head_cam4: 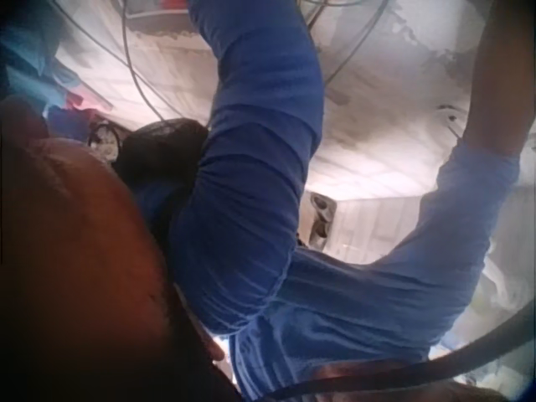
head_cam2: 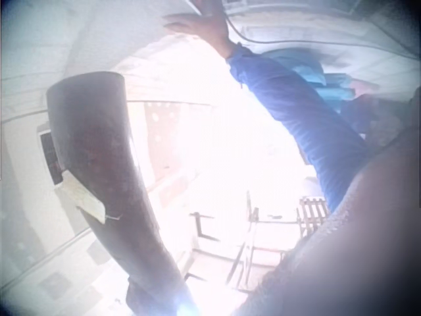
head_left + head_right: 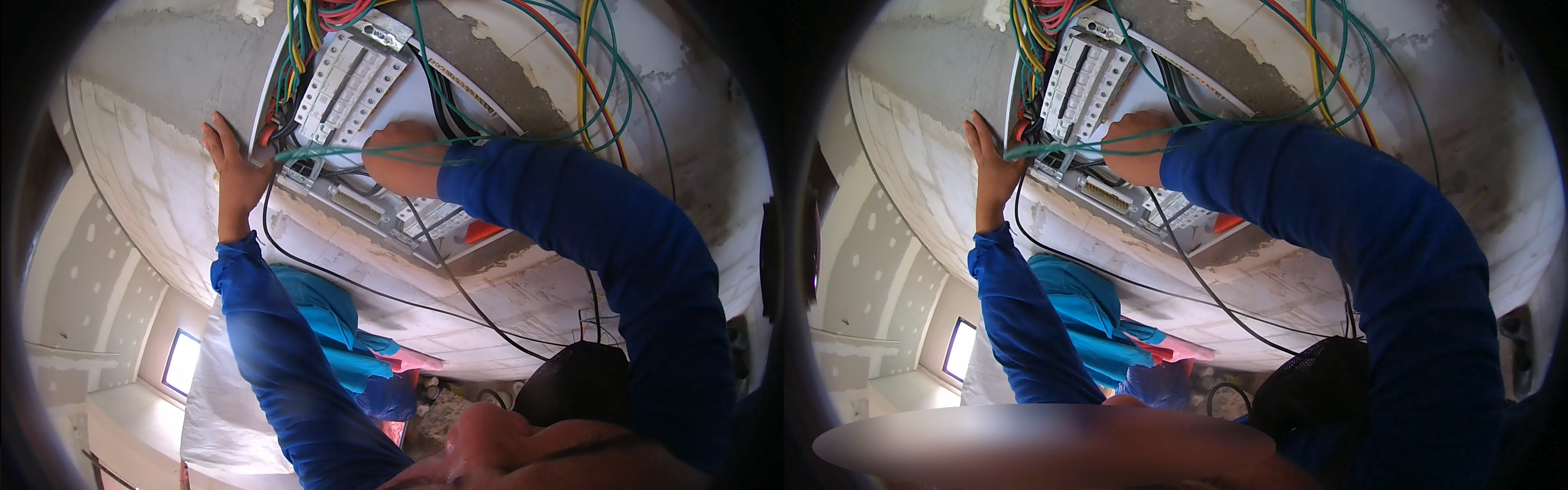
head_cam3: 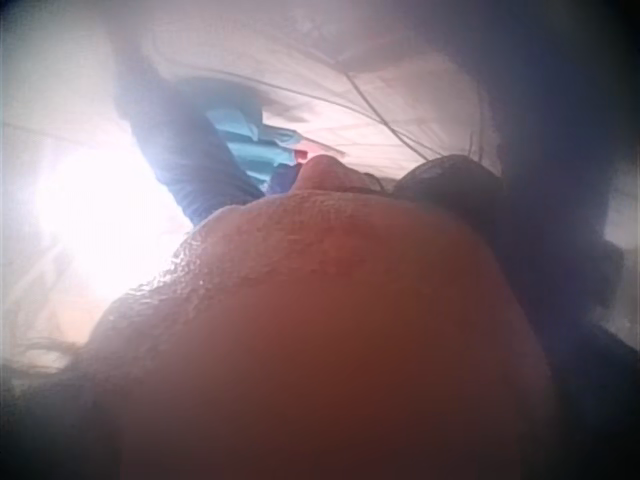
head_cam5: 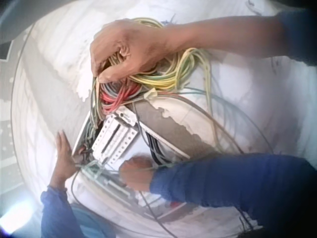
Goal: The person routes and secures multiple colored wires into an open electrical distribution board. They use a red-handled screwdriver to tighten terminal screws and organize the wiring within the panel.
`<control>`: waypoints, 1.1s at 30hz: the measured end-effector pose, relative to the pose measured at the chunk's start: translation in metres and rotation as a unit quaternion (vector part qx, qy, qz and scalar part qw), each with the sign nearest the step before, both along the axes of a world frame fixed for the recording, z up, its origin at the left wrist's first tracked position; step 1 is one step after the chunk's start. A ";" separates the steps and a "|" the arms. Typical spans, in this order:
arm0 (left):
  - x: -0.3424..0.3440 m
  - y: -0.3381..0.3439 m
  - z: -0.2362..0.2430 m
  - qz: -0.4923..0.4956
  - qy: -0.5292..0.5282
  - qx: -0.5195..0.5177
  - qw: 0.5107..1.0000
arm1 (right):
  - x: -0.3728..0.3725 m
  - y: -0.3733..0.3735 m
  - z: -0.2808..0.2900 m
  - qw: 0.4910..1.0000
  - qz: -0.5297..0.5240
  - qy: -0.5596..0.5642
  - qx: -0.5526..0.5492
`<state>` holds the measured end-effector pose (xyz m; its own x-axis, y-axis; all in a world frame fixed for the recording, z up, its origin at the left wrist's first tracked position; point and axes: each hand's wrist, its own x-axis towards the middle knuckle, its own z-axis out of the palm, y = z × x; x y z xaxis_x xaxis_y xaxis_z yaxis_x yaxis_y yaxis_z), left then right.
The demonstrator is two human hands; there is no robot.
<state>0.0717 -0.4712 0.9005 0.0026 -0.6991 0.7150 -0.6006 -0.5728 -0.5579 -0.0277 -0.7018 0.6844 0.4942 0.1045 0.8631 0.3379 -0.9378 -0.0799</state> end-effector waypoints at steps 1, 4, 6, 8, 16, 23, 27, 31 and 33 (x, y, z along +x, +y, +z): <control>0.000 0.000 0.000 0.011 0.001 -0.006 1.000 | 0.000 0.000 -0.001 1.000 0.001 -0.019 -0.013; -0.004 -0.002 -0.002 0.022 -0.004 -0.005 1.000 | 0.000 0.001 0.000 0.998 -0.001 -0.039 -0.052; -0.008 -0.004 -0.003 0.023 -0.009 -0.002 1.000 | 0.003 0.003 0.003 0.997 -0.018 -0.012 -0.080; -0.011 -0.006 -0.005 0.030 -0.010 -0.006 0.999 | 0.006 0.005 0.005 0.995 -0.032 -0.019 -0.087; -0.010 -0.005 -0.005 0.019 -0.014 -0.002 1.000 | 0.019 0.007 0.009 0.995 -0.020 -0.064 -0.074; 0.001 -0.004 -0.003 0.020 -0.012 -0.013 1.000 | 0.009 0.000 0.005 0.997 -0.056 -0.008 -0.056; 0.002 -0.004 -0.002 0.014 -0.032 -0.007 0.999 | 0.004 0.008 0.001 0.995 -0.047 -0.026 -0.080; 0.002 -0.002 -0.004 0.001 -0.031 0.004 1.000 | 0.008 0.014 0.004 0.993 -0.063 -0.042 -0.094; 0.002 -0.001 -0.004 0.000 -0.033 0.006 0.999 | 0.010 0.017 0.003 0.984 -0.088 -0.024 -0.151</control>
